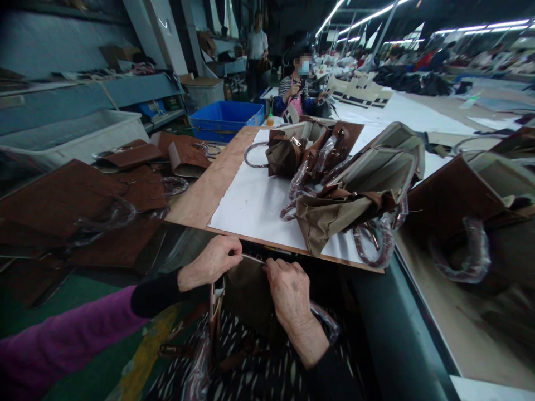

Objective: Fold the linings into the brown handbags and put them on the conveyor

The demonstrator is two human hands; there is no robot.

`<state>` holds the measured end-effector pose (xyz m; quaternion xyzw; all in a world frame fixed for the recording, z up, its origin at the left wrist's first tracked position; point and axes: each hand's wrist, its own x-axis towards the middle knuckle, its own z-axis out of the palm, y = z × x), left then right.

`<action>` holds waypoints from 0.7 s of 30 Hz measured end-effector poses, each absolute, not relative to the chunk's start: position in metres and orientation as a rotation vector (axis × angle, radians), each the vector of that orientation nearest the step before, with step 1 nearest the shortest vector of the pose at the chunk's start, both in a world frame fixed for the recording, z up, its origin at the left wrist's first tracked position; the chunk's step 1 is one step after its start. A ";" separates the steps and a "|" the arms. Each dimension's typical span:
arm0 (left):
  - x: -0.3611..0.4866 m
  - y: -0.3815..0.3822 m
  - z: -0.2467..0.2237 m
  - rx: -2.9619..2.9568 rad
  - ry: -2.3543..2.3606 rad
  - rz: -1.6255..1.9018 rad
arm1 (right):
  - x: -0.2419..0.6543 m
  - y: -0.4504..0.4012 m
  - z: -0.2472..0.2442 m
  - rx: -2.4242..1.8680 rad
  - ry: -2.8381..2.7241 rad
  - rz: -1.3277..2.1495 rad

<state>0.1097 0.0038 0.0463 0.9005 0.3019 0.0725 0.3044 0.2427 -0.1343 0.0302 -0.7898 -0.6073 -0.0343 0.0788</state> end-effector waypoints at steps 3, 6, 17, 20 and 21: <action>0.110 0.004 0.047 2.389 0.821 0.171 | 0.244 -0.133 0.028 -2.381 -1.821 -0.104; 0.110 0.004 0.048 2.383 0.832 0.160 | 0.246 -0.133 0.027 -2.408 -1.777 -0.067; 0.109 0.001 0.051 2.329 0.788 0.166 | 0.228 -0.110 0.027 -2.323 -1.823 0.089; 0.099 0.007 0.048 2.328 0.815 0.209 | 0.231 -0.111 0.023 -2.279 -1.820 0.099; 0.094 0.010 0.048 2.336 0.836 0.207 | 0.232 -0.112 0.021 -2.262 -1.819 0.091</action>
